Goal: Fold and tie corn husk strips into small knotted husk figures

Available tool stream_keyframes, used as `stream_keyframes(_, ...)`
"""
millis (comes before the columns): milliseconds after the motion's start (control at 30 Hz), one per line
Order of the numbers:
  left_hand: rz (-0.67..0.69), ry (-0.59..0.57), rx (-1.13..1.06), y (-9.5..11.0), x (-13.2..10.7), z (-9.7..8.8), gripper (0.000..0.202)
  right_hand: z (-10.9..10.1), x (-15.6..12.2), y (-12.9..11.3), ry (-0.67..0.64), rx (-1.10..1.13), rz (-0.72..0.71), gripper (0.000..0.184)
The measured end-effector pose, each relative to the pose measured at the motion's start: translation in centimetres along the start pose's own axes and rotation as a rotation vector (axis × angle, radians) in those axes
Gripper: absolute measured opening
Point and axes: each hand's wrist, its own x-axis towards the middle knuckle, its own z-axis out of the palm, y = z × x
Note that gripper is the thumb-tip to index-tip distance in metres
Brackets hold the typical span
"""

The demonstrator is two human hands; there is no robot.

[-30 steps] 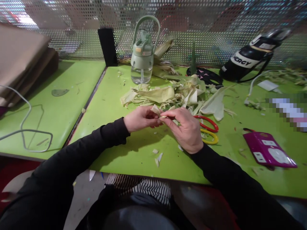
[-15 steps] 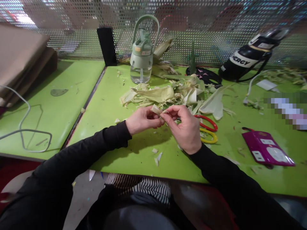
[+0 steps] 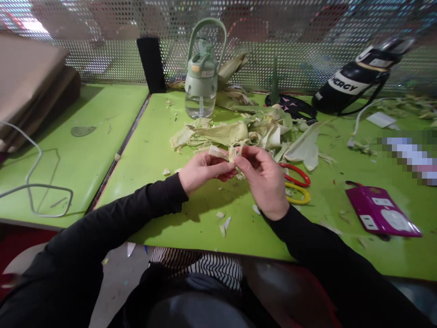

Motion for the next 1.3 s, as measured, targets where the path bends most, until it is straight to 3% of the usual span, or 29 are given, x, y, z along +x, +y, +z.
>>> stream_keyframes(133, -0.091, 0.016, -0.049, 0.3, -0.1, 0.3, 0.006, 0.0, 0.0, -0.1, -0.004, -0.021, -0.046, 0.022)
stream_keyframes(267, -0.192, 0.053, -0.111, 0.9, 0.0, 0.6, 0.015, -0.1, -0.3, -0.1, 0.062, -0.231, -0.302, 0.008)
stream_keyframes(367, -0.234, 0.085, -0.128, 1.3, 0.0, 0.6, 0.017, -0.2, -0.4, -0.2, 0.051, -0.336, -0.458, 0.014)
stream_keyframes(500, -0.234, 0.087, -0.071, 1.4, 0.1, 0.3, 0.016, -0.4, -0.3, -0.2, 0.020, -0.367, -0.548, 0.019)
stream_keyframes(633, -0.175, 0.070, 0.107, 1.3, 0.2, 0.1, 0.013, -0.6, -0.1, -0.2, -0.059, -0.408, -0.528, 0.019)
stream_keyframes(767, -0.153, 0.131, 0.292, 1.7, 0.3, 0.2, 0.022, -0.8, 0.1, -0.2, -0.140, -0.451, -0.535, 0.022)
stream_keyframes(933, -0.182, 0.129, 0.342, 2.0, 0.3, 0.2, 0.022, -1.3, 0.7, -0.2, -0.254, -0.528, -0.593, 0.026)
stream_keyframes(1167, -0.183, 0.068, 0.336, 1.4, 0.5, -0.3, 0.016, -1.2, 0.8, -0.2, -0.198, -0.479, -0.561, 0.020)
stream_keyframes(1300, -0.135, -0.022, 0.276, 1.1, 0.7, -0.9, 0.010, -1.4, 1.0, -0.5, -0.180, -0.380, -0.458, 0.015)
